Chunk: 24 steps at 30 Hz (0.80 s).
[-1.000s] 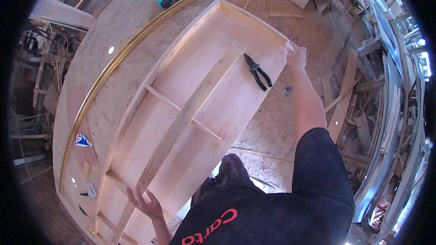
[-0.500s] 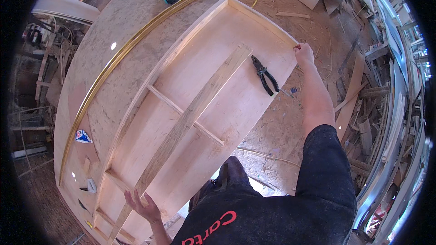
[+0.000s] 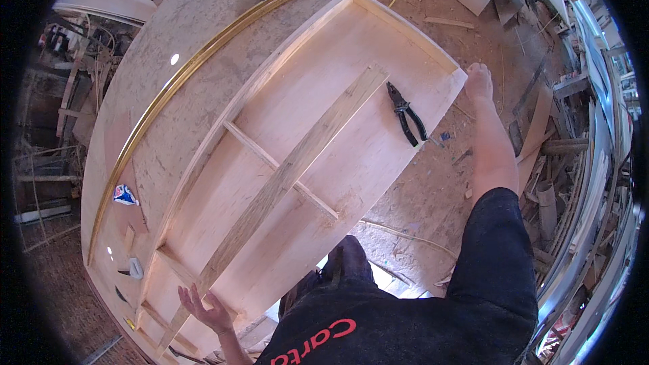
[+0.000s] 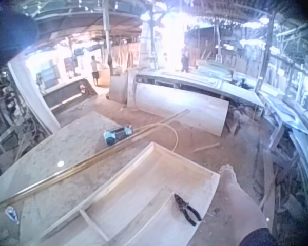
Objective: The person assembles a wooden structure by positioning planks and securing them with a nail gun. They use pliers to adjust components and a hammer to tap pieces into place, working on a large flat wooden frame on the floor.
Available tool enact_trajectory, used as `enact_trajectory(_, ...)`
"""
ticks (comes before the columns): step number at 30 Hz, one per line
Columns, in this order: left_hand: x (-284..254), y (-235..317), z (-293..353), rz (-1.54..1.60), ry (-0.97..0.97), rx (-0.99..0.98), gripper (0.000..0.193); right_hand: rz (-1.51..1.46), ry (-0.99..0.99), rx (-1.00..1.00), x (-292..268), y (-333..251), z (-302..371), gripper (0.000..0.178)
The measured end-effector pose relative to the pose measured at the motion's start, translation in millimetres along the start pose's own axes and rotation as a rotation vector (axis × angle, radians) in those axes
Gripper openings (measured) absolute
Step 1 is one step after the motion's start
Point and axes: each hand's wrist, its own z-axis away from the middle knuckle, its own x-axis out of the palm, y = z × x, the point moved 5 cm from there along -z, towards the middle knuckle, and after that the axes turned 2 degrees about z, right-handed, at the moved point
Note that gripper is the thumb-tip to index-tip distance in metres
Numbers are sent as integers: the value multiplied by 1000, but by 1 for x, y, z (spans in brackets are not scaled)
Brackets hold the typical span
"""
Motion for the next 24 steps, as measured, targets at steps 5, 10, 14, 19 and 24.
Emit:
enact_trajectory(5,-2,-2,-1,-36,52,42,44,-297,48,130,-16,-2,37,23)
enact_trajectory(10,-8,-5,8,-35,96,4,46,-396,227,-222,-55,-106,145,41)
enact_trajectory(14,-11,-9,21,-47,134,-34,49,-274,52,-172,-58,-163,202,56)
enact_trajectory(19,-19,-20,46,6,190,-93,48,-385,-294,-33,-62,-158,186,53)
enact_trajectory(24,-32,-45,84,88,268,-209,49,-1231,-846,331,-84,-184,227,48)
